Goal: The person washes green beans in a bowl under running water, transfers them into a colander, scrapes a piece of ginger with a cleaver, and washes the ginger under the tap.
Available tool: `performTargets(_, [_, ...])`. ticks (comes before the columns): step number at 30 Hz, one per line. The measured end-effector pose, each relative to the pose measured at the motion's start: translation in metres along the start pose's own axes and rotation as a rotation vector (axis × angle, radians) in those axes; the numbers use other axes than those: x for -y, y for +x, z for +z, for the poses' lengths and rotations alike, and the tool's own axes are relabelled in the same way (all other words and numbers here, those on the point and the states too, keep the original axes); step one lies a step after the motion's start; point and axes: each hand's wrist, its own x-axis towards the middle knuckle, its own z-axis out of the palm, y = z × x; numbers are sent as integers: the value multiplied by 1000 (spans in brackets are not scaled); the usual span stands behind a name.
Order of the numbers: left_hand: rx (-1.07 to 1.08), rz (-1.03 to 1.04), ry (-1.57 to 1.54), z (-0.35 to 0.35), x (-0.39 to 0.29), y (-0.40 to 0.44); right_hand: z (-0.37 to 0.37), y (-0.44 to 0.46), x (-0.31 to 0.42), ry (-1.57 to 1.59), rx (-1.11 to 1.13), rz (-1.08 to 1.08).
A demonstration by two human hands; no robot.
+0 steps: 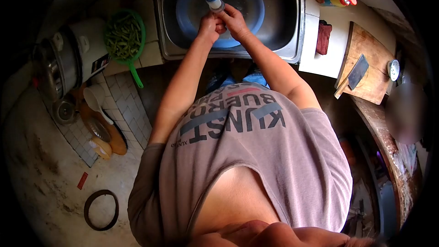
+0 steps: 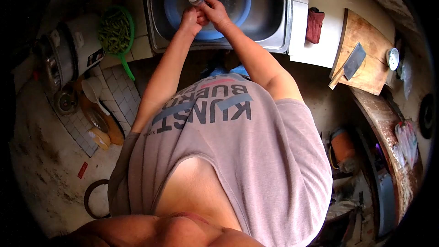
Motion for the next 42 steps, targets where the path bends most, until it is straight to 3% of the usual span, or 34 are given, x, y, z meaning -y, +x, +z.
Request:
performTargets(5, [28, -63, -52, -9, 9, 11, 9, 0, -2, 59, -39, 47])
performTargets(7, [-234, 48, -53, 12, 10, 3, 7, 6, -12, -93, -91, -15])
performTargets(12, [-161, -12, -6, 1, 12, 9, -4, 24, -16, -440, -157, -82])
performTargets(15, [-106, -19, -74, 20, 8, -3, -1, 16, -5, -358, -207, -49])
performTargets(18, [-263, 106, -76, 46, 3, -17, 3, 12, 4, -408, -299, -149])
performTargets(20, [-209, 128, -90, 39, 10, -13, 4, 1, 23, -403, -292, -46])
performTargets(22, [-93, 156, -77, 25, 13, -8, 2, -7, 27, -119, -122, 92])
performTargets(25, [-6, 133, -98, 24, 12, -9, 10, -20, 24, 138, -48, -41])
performTargets(30, [-152, 230, -83, 31, 18, -11, 10, -9, 4, 75, -148, -75])
performTargets(32, [-171, 191, -118, 31, 16, -10, 8, -2, -6, -196, -232, -198])
performTargets(36, [-165, 176, -72, 30, 15, -14, 8, 2, 0, -282, -291, -167])
performTargets(38, [-189, 206, 20, 43, 21, -21, 4, 10, 7, -283, -438, -56])
performTargets(40, [-179, 201, 29, 45, 18, -21, -1, 14, 2, -288, -411, -57])
performTargets(42, [-254, 184, 233, 46, 14, -19, -7, 18, -2, -283, -321, -50])
